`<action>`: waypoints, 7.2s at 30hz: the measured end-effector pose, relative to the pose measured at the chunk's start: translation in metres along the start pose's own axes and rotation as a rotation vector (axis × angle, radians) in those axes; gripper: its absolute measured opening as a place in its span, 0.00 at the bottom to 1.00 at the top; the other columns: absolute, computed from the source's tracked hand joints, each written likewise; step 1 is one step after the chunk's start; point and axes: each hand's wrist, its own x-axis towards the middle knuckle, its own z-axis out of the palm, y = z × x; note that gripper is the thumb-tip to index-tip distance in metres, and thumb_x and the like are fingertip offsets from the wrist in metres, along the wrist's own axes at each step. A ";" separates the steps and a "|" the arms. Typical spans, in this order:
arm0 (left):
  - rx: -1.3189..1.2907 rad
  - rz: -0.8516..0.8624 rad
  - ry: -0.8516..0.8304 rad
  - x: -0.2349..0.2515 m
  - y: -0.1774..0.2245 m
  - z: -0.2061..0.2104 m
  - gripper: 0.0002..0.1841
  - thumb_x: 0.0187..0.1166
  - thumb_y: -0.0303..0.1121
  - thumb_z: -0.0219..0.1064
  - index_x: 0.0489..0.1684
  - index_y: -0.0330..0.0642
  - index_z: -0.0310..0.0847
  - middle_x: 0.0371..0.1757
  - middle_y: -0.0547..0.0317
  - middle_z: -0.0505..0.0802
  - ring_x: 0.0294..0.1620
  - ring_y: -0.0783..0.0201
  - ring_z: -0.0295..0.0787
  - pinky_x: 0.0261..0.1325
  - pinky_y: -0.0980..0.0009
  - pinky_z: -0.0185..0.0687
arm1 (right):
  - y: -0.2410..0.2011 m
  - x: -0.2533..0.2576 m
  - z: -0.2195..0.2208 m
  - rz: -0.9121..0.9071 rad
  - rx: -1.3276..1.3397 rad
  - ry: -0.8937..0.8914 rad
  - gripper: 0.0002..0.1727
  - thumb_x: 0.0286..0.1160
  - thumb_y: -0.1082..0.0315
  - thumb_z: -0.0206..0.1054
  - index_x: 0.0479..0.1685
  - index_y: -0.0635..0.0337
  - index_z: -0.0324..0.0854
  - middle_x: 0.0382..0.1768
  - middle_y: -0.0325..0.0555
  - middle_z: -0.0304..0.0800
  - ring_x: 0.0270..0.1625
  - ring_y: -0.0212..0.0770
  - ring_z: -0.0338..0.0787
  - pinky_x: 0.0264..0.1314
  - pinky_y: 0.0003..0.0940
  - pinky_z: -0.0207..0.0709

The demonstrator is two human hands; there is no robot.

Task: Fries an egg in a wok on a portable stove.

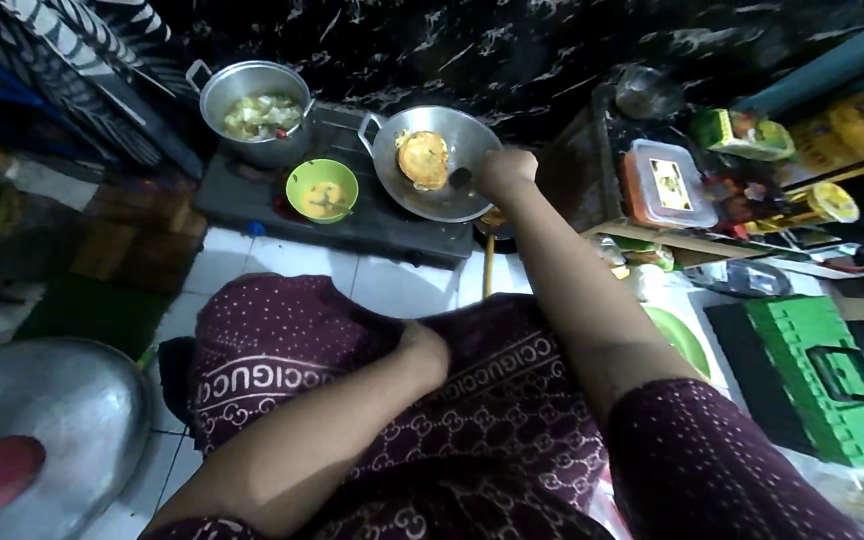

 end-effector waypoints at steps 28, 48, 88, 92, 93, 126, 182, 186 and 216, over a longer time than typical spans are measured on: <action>0.000 -0.002 -0.016 -0.007 0.002 -0.002 0.16 0.83 0.30 0.62 0.63 0.32 0.82 0.63 0.36 0.89 0.68 0.36 0.84 0.72 0.32 0.71 | 0.006 0.048 0.086 0.030 0.548 -0.154 0.23 0.90 0.57 0.59 0.66 0.70 0.81 0.69 0.66 0.85 0.74 0.63 0.84 0.73 0.66 0.75; 0.077 -0.014 -0.003 0.000 0.020 -0.001 0.17 0.80 0.32 0.66 0.63 0.33 0.82 0.62 0.37 0.90 0.67 0.36 0.84 0.71 0.34 0.73 | 0.044 0.027 0.065 0.164 0.607 -0.042 0.23 0.84 0.53 0.64 0.56 0.67 0.86 0.60 0.65 0.89 0.66 0.64 0.89 0.63 0.70 0.78; 0.015 0.001 0.048 -0.004 -0.003 -0.002 0.21 0.80 0.34 0.66 0.69 0.36 0.79 0.63 0.37 0.89 0.68 0.36 0.84 0.71 0.35 0.73 | 0.081 0.059 0.038 0.131 0.422 0.015 0.29 0.81 0.45 0.66 0.60 0.64 0.86 0.64 0.65 0.89 0.69 0.67 0.86 0.63 0.76 0.74; 0.007 0.017 0.044 -0.003 0.000 -0.001 0.19 0.81 0.32 0.65 0.68 0.35 0.80 0.63 0.37 0.89 0.69 0.36 0.84 0.71 0.34 0.73 | 0.078 0.038 0.018 0.087 0.320 0.066 0.17 0.82 0.58 0.65 0.54 0.61 0.90 0.62 0.64 0.91 0.68 0.68 0.88 0.61 0.76 0.76; 0.015 0.020 0.037 -0.003 0.000 -0.001 0.19 0.82 0.32 0.64 0.68 0.35 0.80 0.63 0.37 0.89 0.68 0.36 0.84 0.72 0.34 0.73 | 0.075 0.031 0.014 0.090 0.300 0.079 0.16 0.81 0.61 0.65 0.54 0.61 0.90 0.62 0.65 0.91 0.68 0.68 0.88 0.60 0.76 0.76; 0.023 -0.024 -0.019 0.004 0.004 -0.006 0.19 0.81 0.32 0.65 0.69 0.36 0.79 0.62 0.37 0.90 0.67 0.36 0.85 0.70 0.34 0.74 | 0.026 0.043 0.052 -0.059 0.270 -0.103 0.23 0.88 0.56 0.58 0.70 0.63 0.81 0.68 0.64 0.86 0.72 0.66 0.85 0.67 0.74 0.75; 0.087 0.057 -0.034 0.000 0.025 -0.022 0.16 0.86 0.26 0.56 0.67 0.27 0.76 0.65 0.29 0.86 0.71 0.31 0.81 0.73 0.34 0.71 | 0.047 0.030 0.075 -0.053 0.368 -0.168 0.18 0.88 0.61 0.58 0.57 0.68 0.85 0.60 0.65 0.89 0.66 0.64 0.88 0.65 0.68 0.77; 0.139 0.076 0.016 0.028 0.016 -0.003 0.14 0.85 0.26 0.57 0.64 0.31 0.77 0.61 0.31 0.88 0.65 0.32 0.85 0.69 0.33 0.75 | 0.043 0.029 0.074 -0.054 0.381 -0.173 0.19 0.90 0.61 0.56 0.59 0.69 0.84 0.62 0.66 0.88 0.68 0.64 0.88 0.68 0.67 0.77; 0.045 0.034 -0.049 0.013 0.015 -0.012 0.14 0.84 0.29 0.62 0.61 0.32 0.83 0.61 0.35 0.89 0.67 0.36 0.84 0.71 0.35 0.73 | 0.080 0.055 0.041 -0.023 0.470 -0.006 0.23 0.93 0.56 0.53 0.63 0.65 0.84 0.62 0.68 0.87 0.65 0.68 0.87 0.65 0.73 0.75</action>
